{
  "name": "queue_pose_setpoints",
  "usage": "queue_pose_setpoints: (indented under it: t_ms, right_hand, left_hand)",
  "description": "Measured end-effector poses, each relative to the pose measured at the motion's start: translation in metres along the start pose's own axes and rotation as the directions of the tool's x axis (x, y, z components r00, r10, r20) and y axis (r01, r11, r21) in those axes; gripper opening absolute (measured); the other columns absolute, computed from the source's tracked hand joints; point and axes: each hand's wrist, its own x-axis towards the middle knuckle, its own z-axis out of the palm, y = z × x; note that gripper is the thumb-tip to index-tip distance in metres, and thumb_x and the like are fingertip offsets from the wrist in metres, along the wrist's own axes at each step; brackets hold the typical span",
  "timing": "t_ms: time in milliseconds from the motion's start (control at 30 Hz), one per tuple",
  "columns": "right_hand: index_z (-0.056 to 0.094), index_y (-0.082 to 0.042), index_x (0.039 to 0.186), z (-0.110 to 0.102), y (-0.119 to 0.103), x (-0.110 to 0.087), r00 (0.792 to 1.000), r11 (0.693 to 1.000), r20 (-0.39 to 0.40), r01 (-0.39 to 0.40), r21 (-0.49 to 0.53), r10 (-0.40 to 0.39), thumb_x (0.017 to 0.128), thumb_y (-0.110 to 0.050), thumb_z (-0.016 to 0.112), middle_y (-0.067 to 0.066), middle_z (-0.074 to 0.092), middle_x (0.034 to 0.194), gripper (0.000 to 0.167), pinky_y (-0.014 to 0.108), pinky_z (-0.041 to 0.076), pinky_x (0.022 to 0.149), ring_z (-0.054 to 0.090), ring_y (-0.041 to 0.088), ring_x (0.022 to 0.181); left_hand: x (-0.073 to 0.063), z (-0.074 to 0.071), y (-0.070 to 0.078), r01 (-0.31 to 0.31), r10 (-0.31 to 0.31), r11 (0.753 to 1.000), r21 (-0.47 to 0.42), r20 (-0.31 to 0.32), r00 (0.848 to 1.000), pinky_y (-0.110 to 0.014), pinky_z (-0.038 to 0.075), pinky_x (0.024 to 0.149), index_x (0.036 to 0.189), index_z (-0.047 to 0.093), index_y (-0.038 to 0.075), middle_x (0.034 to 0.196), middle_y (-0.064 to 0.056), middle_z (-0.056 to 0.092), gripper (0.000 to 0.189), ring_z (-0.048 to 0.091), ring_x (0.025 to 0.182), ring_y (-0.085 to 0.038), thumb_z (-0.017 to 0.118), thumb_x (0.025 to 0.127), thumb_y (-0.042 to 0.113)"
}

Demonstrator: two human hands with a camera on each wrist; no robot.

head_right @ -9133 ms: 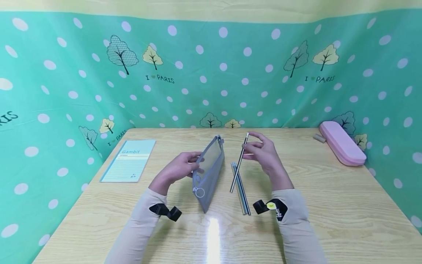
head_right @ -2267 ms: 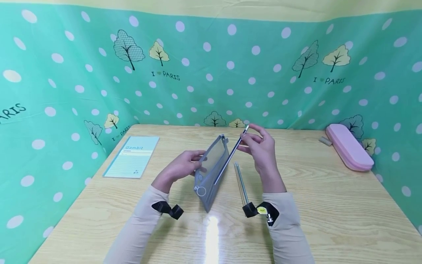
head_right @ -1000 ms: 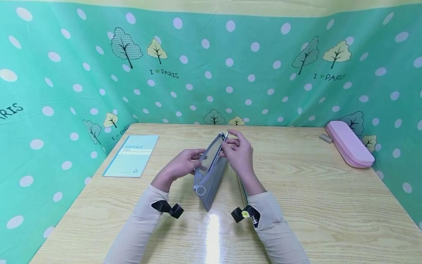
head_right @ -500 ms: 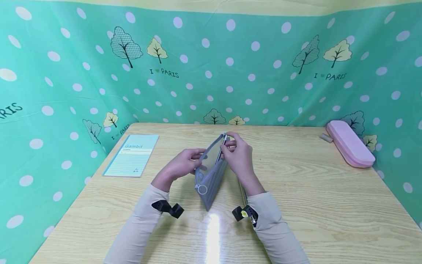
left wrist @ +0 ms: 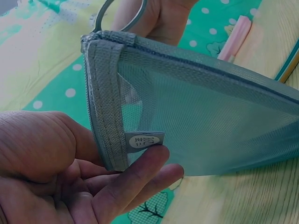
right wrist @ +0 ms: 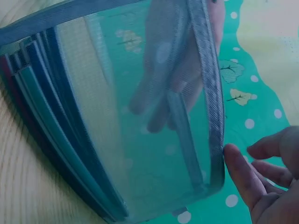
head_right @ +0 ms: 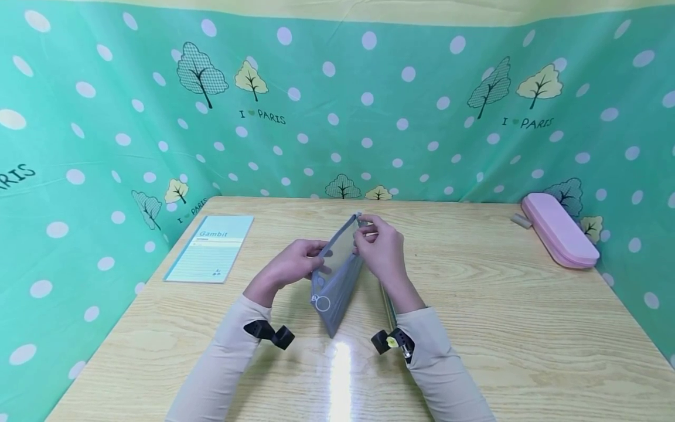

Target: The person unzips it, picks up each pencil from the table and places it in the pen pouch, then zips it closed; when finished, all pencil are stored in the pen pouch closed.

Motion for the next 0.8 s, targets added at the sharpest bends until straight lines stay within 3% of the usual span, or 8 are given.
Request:
queue_pose_setpoints:
  t_ms: [167, 333, 500, 667, 800]
  right_hand:
    - [0.062, 0.009, 0.132, -0.015, -0.001, 0.005, 0.997, 0.989, 0.047, -0.068, 0.134, 0.063, 0.098, -0.001, 0.058, 0.035, 0.068, 0.108, 0.035, 0.027, 0.066, 0.071, 0.073, 0.013, 0.071]
    - [0.061, 0.010, 0.131, -0.039, 0.003, 0.006, 0.985, 0.989, 0.108, -0.139, 0.053, 0.133, 0.102, -0.008, 0.059, 0.029, 0.070, 0.104, 0.035, 0.026, 0.066, 0.071, 0.070, 0.007, 0.069]
    - [0.057, 0.011, 0.135, -0.051, 0.012, 0.003, 0.959, 0.980, 0.206, -0.199, 0.010, 0.193, 0.105, -0.011, 0.055, 0.027, 0.070, 0.106, 0.038, 0.027, 0.066, 0.072, 0.072, 0.013, 0.075]
    - [0.055, 0.015, 0.135, -0.053, 0.031, 0.001, 0.910, 0.964, 0.321, -0.260, -0.052, 0.263, 0.106, -0.011, 0.054, 0.026, 0.070, 0.103, 0.039, 0.030, 0.067, 0.070, 0.072, 0.016, 0.074]
    - [0.055, 0.017, 0.132, -0.050, 0.050, 0.010, 0.827, 0.936, 0.438, -0.294, -0.194, 0.351, 0.105, -0.013, 0.054, 0.026, 0.071, 0.095, 0.041, 0.033, 0.067, 0.064, 0.072, 0.018, 0.069]
  left_hand:
    - [-0.001, -0.001, 0.001, 0.005, -0.005, 1.000, -0.001, -0.010, 1.000, -0.034, 0.066, 0.078, 0.146, 0.051, -0.009, 0.133, -0.026, 0.065, 0.044, 0.074, 0.101, -0.032, 0.048, 0.102, -0.003]
    - [-0.001, -0.001, 0.000, 0.014, -0.014, 1.000, 0.006, -0.011, 1.000, -0.033, 0.066, 0.077, 0.146, 0.051, -0.009, 0.133, -0.025, 0.065, 0.044, 0.074, 0.100, -0.030, 0.048, 0.102, -0.003]
    - [-0.001, 0.000, 0.002, 0.015, -0.016, 1.000, -0.002, -0.010, 1.000, -0.032, 0.066, 0.077, 0.147, 0.050, -0.009, 0.134, -0.025, 0.065, 0.045, 0.074, 0.100, -0.031, 0.048, 0.102, -0.003]
    - [-0.001, 0.000, 0.001, 0.009, -0.009, 1.000, -0.001, -0.003, 1.000, -0.032, 0.066, 0.076, 0.147, 0.049, -0.010, 0.134, -0.028, 0.064, 0.047, 0.074, 0.101, -0.033, 0.048, 0.101, -0.004]
    - [-0.003, -0.002, -0.001, 0.003, -0.003, 1.000, 0.003, -0.005, 1.000, -0.032, 0.066, 0.077, 0.147, 0.048, -0.010, 0.135, -0.028, 0.063, 0.047, 0.074, 0.100, -0.032, 0.048, 0.101, -0.004]
